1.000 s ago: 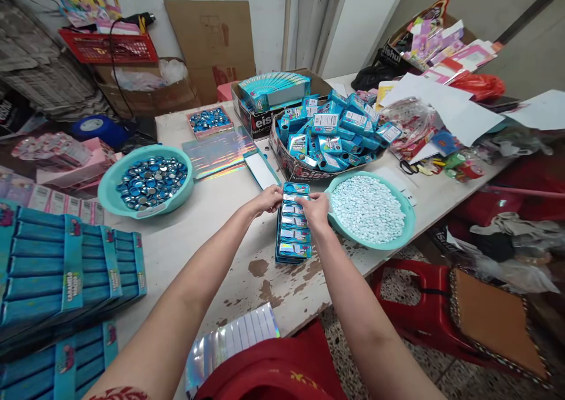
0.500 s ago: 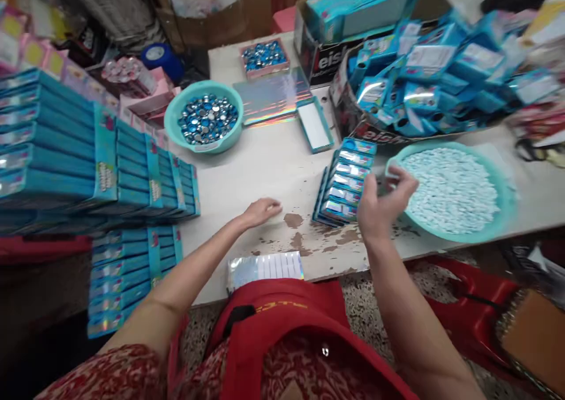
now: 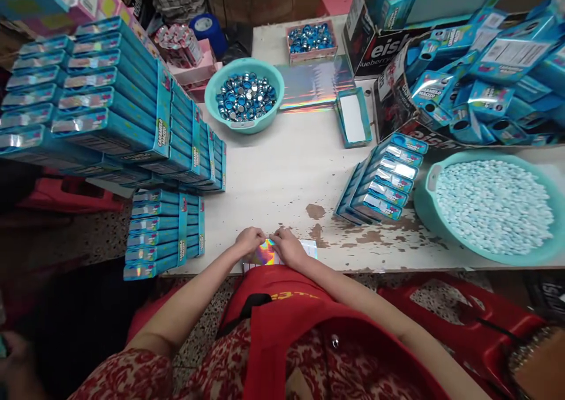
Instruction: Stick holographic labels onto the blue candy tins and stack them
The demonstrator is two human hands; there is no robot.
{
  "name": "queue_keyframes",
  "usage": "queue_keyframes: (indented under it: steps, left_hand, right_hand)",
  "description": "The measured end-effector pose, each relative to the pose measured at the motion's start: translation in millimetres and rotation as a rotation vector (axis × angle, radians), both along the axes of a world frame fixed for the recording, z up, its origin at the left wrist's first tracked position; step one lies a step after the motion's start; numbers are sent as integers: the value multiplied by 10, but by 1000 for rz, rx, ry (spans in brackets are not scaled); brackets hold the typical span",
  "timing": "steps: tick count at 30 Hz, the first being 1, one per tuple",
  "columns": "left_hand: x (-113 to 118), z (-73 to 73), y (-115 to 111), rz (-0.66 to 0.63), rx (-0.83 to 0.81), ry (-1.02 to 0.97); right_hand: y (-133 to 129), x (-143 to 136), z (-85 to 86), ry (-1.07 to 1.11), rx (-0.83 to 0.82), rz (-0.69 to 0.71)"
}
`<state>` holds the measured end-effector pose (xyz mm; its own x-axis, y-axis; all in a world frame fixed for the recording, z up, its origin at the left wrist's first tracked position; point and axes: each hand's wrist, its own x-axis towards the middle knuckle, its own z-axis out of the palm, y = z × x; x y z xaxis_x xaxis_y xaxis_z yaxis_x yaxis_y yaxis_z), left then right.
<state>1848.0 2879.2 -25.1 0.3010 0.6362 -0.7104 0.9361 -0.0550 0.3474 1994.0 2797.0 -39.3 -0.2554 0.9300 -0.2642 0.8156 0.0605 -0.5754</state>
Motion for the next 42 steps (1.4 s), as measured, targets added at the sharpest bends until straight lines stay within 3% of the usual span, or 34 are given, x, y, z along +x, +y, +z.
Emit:
queue_keyframes:
  steps: [6,14,17,19,21,23,25,28,31,34,38,42]
  left_hand:
    - [6,-101,-33,96,4,43]
    - [39,-129,-19,90,9,29]
    - [45,-26,-34,79,59,10]
    - [69,110,-63,99,88,-192]
    - [135,284,-94,128,-26,-521]
    - [260,470,-96,127,-240,-732]
    - [456,653,-29,103,-349,-762]
    - [908,942,223,2,-326,-793]
    - [1541,1245,587,-163,-262,-896]
    - [2259,1457,965,-317,-247,-992]
    - [3057,1511,1361,-428,-252,-1002]
    - [3434,1397,1567,-406,-278,-893]
  right_hand:
    - [-78,-56,39,-107,24,161]
    - [42,-89,123,-123,-67,30]
    - [22,-15,285,32,-133,-123]
    - [-1,90,446,171,-136,-261]
    - [-18,223,630,290,-117,-390]
    - [-25,362,814,365,-62,-519]
    - [-14,503,979,394,55,-646]
    - [63,775,1191,342,309,-827]
    - [225,1204,1376,255,545,-1019]
    - [476,1786,1486,253,655,-1203]
    - [866,2534,1431,242,586,-1416]
    - [1128,2945,1200,289,516,-1490]
